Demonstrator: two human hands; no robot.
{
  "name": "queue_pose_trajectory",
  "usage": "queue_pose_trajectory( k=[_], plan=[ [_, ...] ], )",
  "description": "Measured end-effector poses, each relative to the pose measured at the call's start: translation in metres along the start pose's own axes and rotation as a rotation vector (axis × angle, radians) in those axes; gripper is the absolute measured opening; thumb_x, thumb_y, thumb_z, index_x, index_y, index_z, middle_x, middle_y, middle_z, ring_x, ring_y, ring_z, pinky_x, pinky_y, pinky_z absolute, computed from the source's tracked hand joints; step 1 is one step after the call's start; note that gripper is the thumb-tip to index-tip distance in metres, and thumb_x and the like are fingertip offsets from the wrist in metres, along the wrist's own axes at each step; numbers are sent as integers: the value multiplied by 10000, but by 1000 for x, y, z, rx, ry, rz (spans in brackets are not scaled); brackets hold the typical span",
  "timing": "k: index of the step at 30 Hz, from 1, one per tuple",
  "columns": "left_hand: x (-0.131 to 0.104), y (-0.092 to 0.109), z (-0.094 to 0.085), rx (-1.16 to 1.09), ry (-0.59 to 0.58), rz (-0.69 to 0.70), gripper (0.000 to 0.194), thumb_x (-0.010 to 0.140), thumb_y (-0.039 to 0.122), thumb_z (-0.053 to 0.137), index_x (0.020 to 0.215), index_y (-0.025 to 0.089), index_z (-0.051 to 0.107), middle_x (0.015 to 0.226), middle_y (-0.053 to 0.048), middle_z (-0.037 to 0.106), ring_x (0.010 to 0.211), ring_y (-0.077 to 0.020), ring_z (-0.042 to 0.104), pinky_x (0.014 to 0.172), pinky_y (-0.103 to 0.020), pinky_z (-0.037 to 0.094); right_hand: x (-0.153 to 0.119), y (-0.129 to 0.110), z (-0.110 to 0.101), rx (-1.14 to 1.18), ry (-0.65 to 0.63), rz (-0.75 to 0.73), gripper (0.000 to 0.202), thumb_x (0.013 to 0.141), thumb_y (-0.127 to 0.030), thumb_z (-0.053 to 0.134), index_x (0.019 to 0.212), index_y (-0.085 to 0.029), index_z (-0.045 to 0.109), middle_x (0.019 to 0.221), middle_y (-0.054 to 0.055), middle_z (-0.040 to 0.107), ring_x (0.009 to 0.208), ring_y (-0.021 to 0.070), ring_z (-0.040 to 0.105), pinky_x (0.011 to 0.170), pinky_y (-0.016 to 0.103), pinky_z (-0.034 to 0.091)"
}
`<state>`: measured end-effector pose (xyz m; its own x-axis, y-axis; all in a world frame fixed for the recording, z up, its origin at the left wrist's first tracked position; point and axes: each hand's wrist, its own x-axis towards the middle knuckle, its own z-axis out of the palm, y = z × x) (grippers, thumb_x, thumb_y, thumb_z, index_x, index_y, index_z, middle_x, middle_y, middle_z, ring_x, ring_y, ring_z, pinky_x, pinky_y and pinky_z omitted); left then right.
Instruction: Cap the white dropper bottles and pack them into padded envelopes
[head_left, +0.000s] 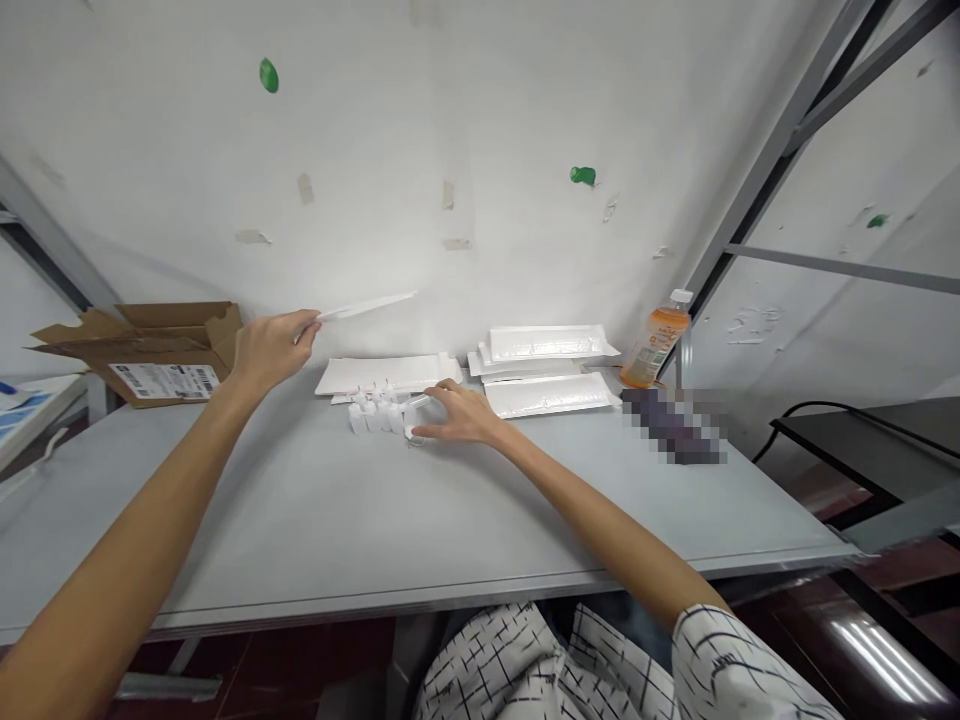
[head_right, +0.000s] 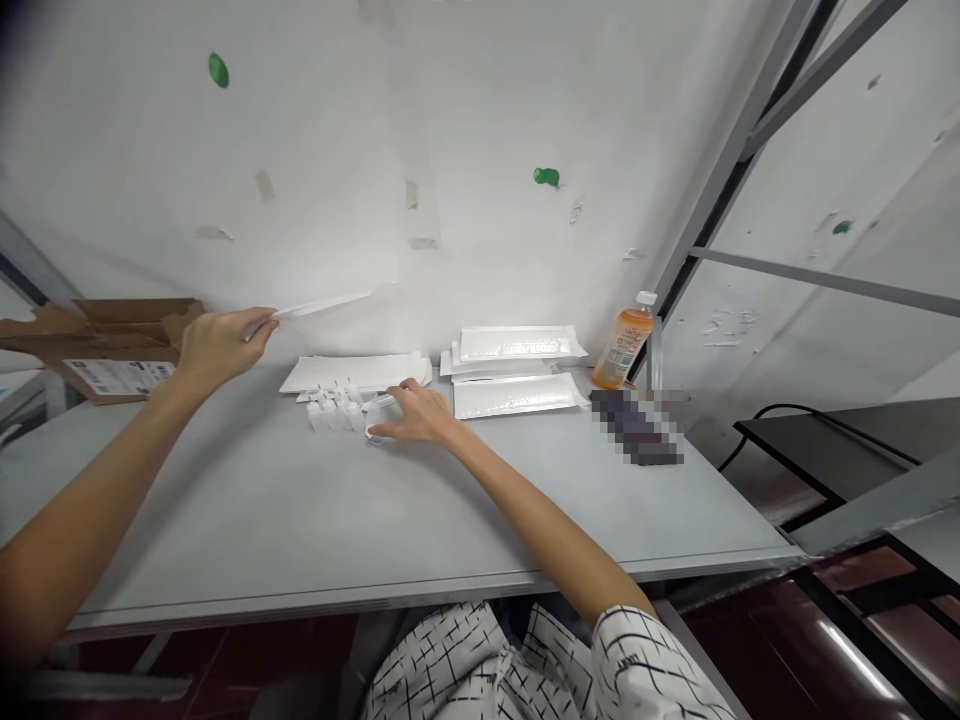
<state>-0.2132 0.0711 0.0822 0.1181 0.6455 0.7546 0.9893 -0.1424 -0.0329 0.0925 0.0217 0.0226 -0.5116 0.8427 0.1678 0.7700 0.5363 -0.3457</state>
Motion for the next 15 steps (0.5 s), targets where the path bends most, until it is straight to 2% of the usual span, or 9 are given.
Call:
queue_pose_trajectory(
  k=[2, 6, 11, 15],
  plan=[
    [-6, 3, -12, 2, 34, 16, 231, 920, 365, 517, 1003, 246, 697, 750, 39, 698, 627, -147, 524, 521, -206, 269, 17, -5, 4, -10, -68, -43, 771, 764, -644, 651, 1386, -216, 492, 1444, 135, 470, 1137, 317, 598, 911, 421, 452],
    [-15, 8, -28, -1, 69, 2, 218, 916, 360, 525, 975, 247, 702, 759, 45, 709, 645, -144, 538, 528, -198, 292, 33, -10, 9, -58, -149, -62, 697, 765, -585, 658, 1336, -200, 545, 1371, 145, 518, 1073, 323, 625, 900, 435, 458],
    [-17, 19, -41, -24, 127, -41, 213, 894, 337, 558, 981, 223, 716, 734, 47, 712, 598, -122, 532, 538, -192, 319, 33, -12, 14, -172, -120, -36, 532, 766, -285, 633, 1289, -209, 566, 1260, 138, 578, 946, 286, 661, 769, 367, 480],
    [-14, 42, -52, -36, 203, 17, 215, 903, 311, 533, 981, 225, 715, 813, 43, 749, 638, -125, 587, 538, -194, 340, 30, -10, 23, -192, -62, 19, 389, 804, -182, 545, 1188, -156, 603, 1154, 172, 621, 940, 311, 657, 708, 350, 464]
  ],
)
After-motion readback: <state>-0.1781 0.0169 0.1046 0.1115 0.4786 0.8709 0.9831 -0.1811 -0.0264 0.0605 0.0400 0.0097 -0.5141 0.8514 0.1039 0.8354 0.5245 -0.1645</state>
